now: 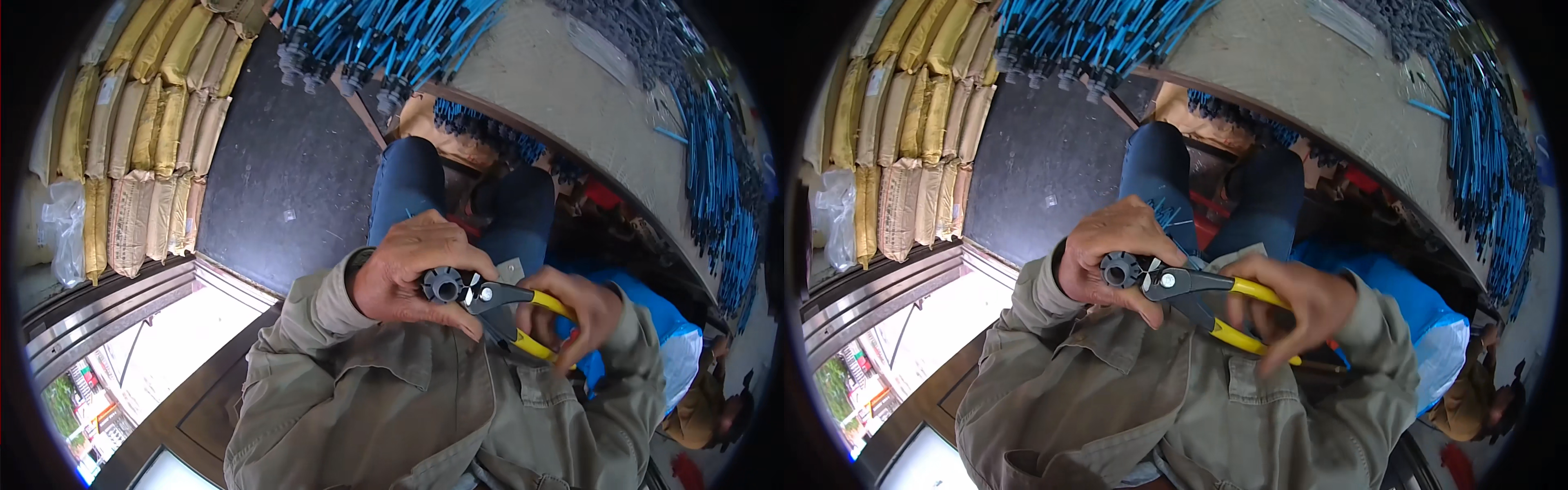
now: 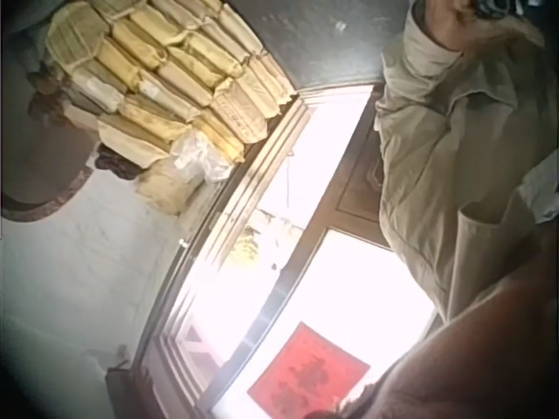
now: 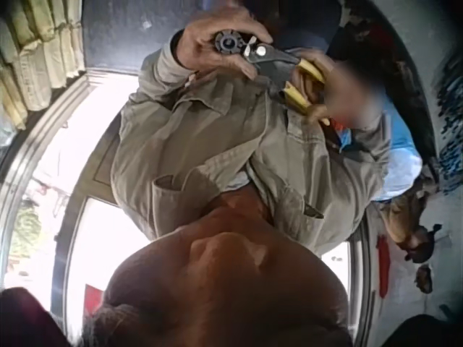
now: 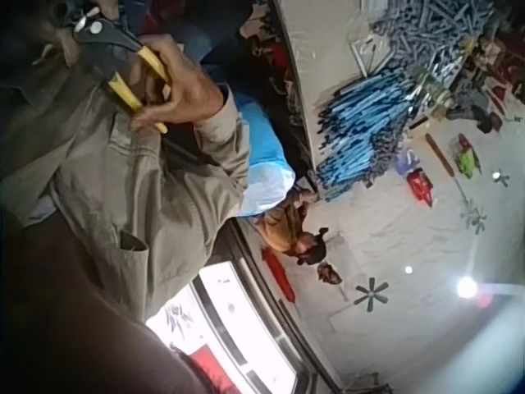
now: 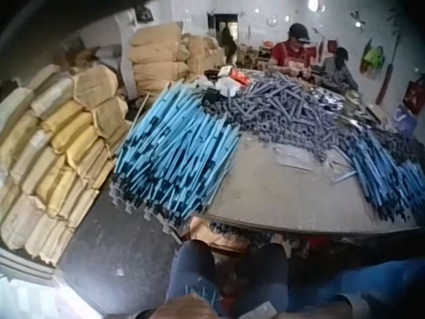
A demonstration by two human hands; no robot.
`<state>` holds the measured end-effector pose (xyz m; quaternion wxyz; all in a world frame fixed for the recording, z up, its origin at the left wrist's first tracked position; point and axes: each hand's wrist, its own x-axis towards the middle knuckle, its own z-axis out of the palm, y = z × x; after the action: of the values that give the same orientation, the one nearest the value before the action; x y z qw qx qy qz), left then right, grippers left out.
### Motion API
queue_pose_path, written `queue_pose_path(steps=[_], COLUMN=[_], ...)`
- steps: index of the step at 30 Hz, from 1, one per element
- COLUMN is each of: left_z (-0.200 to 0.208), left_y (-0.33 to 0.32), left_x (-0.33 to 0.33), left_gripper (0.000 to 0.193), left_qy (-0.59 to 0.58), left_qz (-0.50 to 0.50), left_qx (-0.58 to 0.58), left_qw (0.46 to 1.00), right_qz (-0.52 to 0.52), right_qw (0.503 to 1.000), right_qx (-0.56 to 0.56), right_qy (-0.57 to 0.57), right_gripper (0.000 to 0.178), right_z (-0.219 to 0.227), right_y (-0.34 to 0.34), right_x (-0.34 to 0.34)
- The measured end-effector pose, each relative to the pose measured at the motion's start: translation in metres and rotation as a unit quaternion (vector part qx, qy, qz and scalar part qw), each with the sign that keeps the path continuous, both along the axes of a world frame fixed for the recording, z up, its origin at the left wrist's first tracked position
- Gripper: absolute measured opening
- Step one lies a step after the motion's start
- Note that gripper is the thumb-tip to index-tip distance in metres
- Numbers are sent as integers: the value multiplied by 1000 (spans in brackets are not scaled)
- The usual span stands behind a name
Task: The person threads wire through sets of plastic rods, inserts the rods into a central plastic hub, tightens the wire around the hub using pliers, and ties the assembled brush units together with a plastic ribbon.
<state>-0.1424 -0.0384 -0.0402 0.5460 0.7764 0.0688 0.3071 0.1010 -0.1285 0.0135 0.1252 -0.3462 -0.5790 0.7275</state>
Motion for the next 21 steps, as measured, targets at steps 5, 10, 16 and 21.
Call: queue_pose_path(steps=[5,10,16,21], left_z=[0,7,0,-2], left_y=[-4,7,13,3], left_x=[9,9,13,15], left_gripper=[60,65,68,66], left_qy=[-6,25,13,14], left_qz=[52,2,-53,20], left_qx=[-10,-17,-2,8], left_qw=[999,1000,999,1000], right_qz=[-94,-61,-23,-63], right_qw=[793,939,983,760], right_qx=[492,327,-178,527], right_qy=[-346,-89,45,-375], right_gripper=[57,56,55,52], right_z=[13,-12,1,-7], right_y=[-32,-12,7,-33], right_x=[-17,22,25,0])
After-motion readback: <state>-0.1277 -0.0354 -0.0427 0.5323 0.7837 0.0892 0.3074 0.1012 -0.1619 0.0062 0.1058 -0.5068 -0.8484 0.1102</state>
